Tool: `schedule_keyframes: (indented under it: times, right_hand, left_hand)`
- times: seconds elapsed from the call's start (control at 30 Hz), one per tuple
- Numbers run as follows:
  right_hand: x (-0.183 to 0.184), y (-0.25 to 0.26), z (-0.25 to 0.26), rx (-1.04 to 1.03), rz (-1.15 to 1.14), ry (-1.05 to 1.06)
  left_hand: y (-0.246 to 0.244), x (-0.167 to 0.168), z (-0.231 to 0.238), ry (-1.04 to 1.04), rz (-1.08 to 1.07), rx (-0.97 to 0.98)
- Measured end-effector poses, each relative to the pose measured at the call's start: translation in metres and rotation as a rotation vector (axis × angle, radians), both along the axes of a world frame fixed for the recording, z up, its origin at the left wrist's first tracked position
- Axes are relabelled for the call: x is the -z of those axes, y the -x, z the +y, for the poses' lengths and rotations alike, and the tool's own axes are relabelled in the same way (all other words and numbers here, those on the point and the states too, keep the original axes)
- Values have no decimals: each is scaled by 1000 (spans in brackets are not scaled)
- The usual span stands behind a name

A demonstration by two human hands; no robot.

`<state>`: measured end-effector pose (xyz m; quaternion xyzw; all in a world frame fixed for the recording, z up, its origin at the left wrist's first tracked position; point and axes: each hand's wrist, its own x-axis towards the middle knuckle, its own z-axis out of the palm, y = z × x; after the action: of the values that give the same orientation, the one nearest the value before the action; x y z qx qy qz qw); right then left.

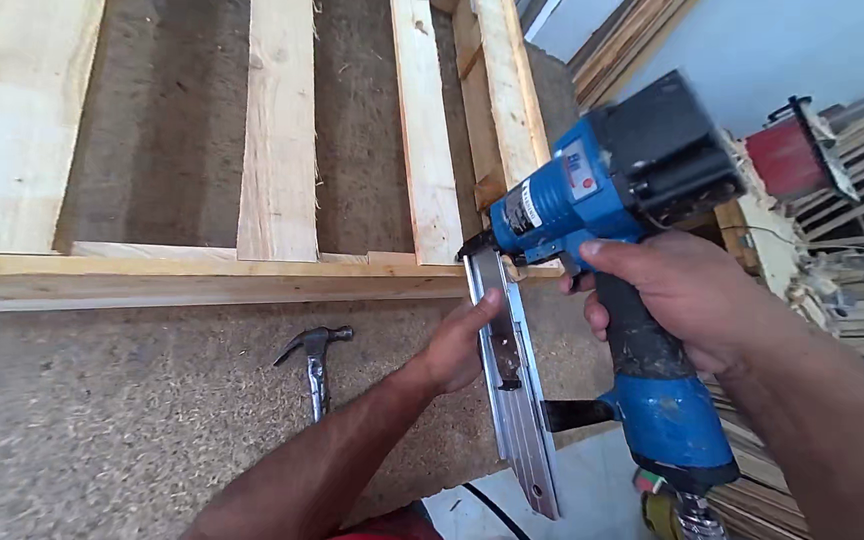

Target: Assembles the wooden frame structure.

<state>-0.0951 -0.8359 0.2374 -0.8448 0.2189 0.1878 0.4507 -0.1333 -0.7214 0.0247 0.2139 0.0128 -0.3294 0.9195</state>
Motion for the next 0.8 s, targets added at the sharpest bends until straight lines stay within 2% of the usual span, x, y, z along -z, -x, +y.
schedule_keyframes:
  times: [0.27, 0.37, 0.8]
  right_hand:
    - [-3, 6, 35, -20, 4, 24]
    - [-4, 7, 47, 17, 31, 67]
    - [-6, 10, 69, 43, 26, 125]
  left_hand:
    - [3, 4, 30, 76, 13, 31]
    - [8, 0, 39, 16, 24, 34]
    - [14, 3, 48, 105, 32, 24]
